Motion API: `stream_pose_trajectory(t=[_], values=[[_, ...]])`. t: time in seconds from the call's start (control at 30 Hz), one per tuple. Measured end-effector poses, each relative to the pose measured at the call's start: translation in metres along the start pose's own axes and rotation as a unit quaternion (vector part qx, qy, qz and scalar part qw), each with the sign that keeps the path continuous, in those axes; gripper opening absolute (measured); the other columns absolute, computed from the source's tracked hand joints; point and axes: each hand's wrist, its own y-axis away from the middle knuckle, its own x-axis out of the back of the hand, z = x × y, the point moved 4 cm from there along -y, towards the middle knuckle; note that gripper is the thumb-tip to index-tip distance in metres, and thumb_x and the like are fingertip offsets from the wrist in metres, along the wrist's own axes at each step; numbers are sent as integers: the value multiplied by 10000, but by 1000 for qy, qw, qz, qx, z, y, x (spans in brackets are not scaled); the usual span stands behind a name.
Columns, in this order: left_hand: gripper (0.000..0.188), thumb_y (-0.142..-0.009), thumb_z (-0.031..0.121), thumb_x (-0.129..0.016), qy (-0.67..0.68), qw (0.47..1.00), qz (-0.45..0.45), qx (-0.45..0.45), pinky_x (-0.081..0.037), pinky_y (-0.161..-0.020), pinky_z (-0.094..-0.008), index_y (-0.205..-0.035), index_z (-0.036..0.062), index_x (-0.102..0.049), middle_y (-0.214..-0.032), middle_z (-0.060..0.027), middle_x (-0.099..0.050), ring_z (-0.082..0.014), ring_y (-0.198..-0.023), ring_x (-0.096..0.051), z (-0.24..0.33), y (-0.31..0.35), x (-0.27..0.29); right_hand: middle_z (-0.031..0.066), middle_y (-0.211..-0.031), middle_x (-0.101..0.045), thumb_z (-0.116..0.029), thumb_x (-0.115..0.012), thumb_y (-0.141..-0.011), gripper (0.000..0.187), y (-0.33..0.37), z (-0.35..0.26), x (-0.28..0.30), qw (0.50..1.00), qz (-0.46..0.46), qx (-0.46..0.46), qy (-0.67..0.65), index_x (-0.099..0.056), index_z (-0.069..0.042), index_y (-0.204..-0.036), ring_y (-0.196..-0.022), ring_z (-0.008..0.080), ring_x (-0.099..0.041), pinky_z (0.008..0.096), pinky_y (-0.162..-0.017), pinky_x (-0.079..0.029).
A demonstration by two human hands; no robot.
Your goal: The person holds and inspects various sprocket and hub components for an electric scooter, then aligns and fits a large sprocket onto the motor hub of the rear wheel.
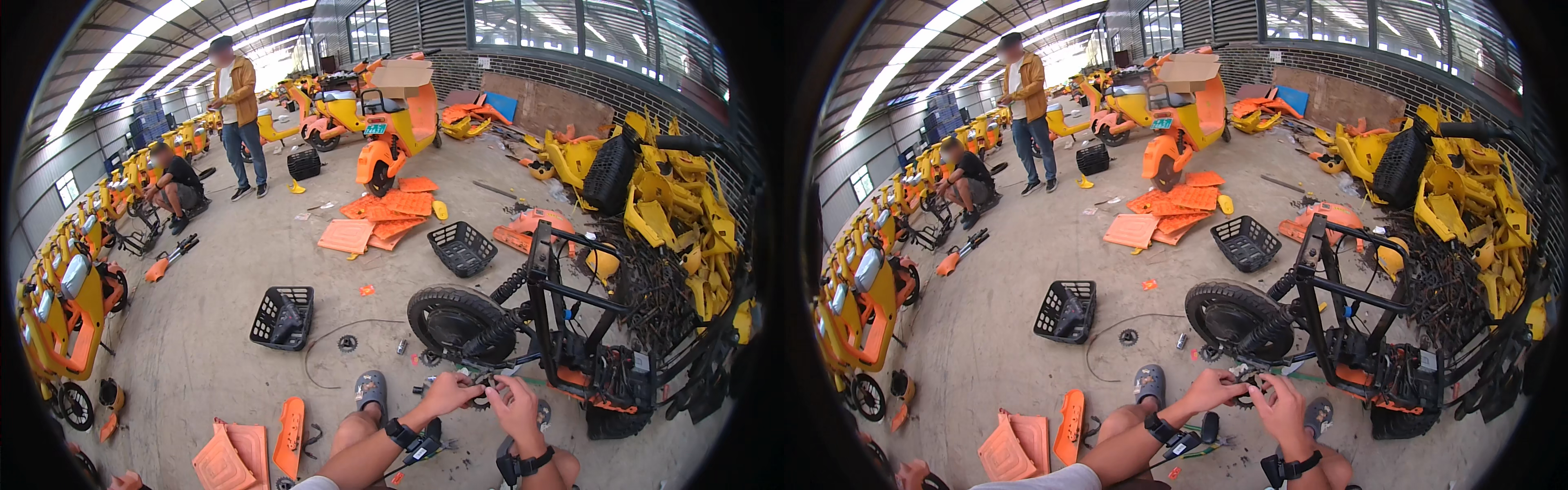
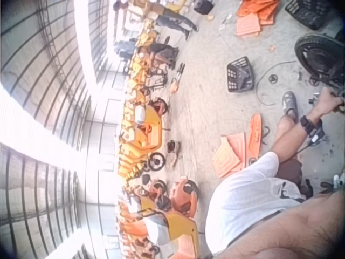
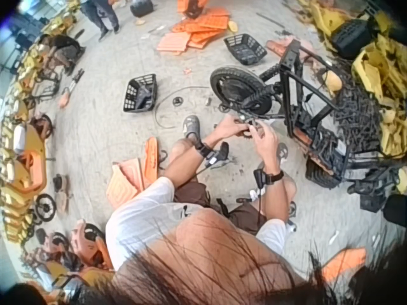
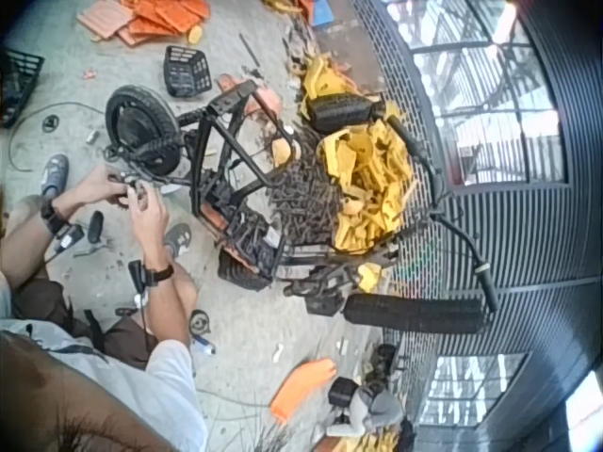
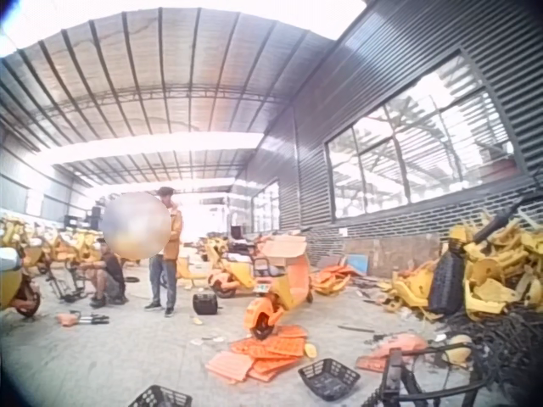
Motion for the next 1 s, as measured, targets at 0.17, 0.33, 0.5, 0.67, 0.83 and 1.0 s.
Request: stream_pose_trajectory(t=[0.17, 0.33, 0.5, 0.67, 0.83, 1.0], values=[[391, -825, 289, -755, -28, 1000, -3, -9, -503, -519, -241, -846, -85, -645, -670, -67, -657, -105, -583, -638, -2, -2, -1, 55, -819, -640, -108, -723, -790, 277, -1, -2, -1, 999, -6, 29, -18, -666, -52, -1054, -508, 138, -549, 285, -492, -445], [414, -812, 332, -743, -11, 1000, 12, -25, -479, -518, -251, -804, -71, -649, -628, -87, -660, -111, -546, -621, -3, -2, -1, 56, -848, -644, -89, -710, -780, 279, -1, 2, -1, 1000, -18, -7, -4, -664, -45, -1052, -518, 146, -556, 285, -504, -451], [366, -834, 269, -751, -16, 1000, -1, -15, -500, -518, -236, -826, -80, -641, -656, -56, -644, -92, -572, -618, -4, -3, -1, 68, -873, -647, -85, -697, -782, 272, 0, 1, -1, 1000, -24, 12, -6, -664, -36, -1047, -513, 162, -547, 296, -512, -454], [411, -814, 325, -744, -1, 1000, 3, -20, -483, -514, -248, -829, -78, -660, -628, -85, -661, -116, -546, -629, -6, -3, -2, 72, -896, -641, -76, -693, -773, 284, -1, -2, -1, 1000, -15, 17, -11, -662, -39, -1053, -507, 165, -550, 300, -513, -455], [406, -813, 324, -739, -41, 999, 12, -28, -473, -511, -253, -833, -75, -666, -618, -85, -658, -112, -536, -619, -6, -3, 0, 73, -896, -642, -78, -699, -768, 295, 0, -2, -2, 999, -30, 22, -6, -660, -37, -1058, -496, 166, -552, 299, -508, -456], [399, -812, 324, -740, -24, 999, 2, -24, -465, -513, -254, -823, -67, -665, -615, -80, -653, -109, -530, -605, -4, -2, 0, 72, -898, -644, -72, -697, -763, 313, -1, -2, 0, 998, 4, 64, -10, -657, -49, -1073, -503, 166, -566, 301, -506, -456]])
